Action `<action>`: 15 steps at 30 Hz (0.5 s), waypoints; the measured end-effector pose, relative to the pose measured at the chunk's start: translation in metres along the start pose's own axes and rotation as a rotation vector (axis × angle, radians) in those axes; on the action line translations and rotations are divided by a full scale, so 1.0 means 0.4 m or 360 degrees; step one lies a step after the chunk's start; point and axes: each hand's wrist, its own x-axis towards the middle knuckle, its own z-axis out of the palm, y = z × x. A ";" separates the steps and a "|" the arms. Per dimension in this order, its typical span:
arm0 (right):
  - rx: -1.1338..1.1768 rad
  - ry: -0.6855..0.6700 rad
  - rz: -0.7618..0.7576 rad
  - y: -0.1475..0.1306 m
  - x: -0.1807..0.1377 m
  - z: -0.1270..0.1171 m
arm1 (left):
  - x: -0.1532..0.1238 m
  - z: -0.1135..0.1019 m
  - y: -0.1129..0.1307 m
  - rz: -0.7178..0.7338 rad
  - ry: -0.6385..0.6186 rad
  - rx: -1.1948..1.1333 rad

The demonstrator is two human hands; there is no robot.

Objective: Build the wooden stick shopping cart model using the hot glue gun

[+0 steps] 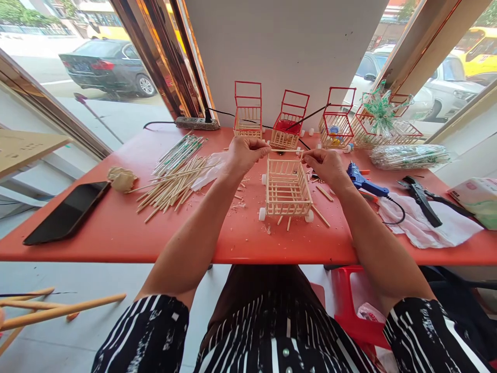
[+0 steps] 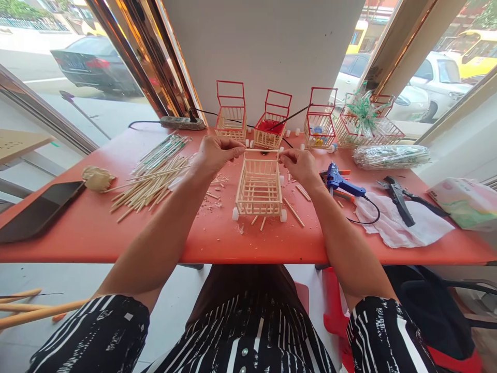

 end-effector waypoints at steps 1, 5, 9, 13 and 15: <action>-0.0007 -0.0002 -0.0003 0.001 0.001 0.000 | 0.000 0.000 -0.001 0.0010 0.0009 0.0010; 0.0018 -0.0017 0.0014 0.002 -0.001 -0.002 | 0.004 0.000 -0.007 0.0056 0.0027 0.0066; 0.0114 -0.0008 0.0046 -0.009 -0.008 -0.001 | 0.008 0.003 -0.014 0.0075 0.0045 0.0076; 0.0178 -0.0010 0.0078 -0.020 -0.011 0.004 | 0.009 0.005 -0.018 0.0078 0.0046 0.0068; 0.0199 0.0002 0.0102 -0.023 -0.011 0.006 | 0.009 0.006 -0.019 0.0077 0.0049 0.0073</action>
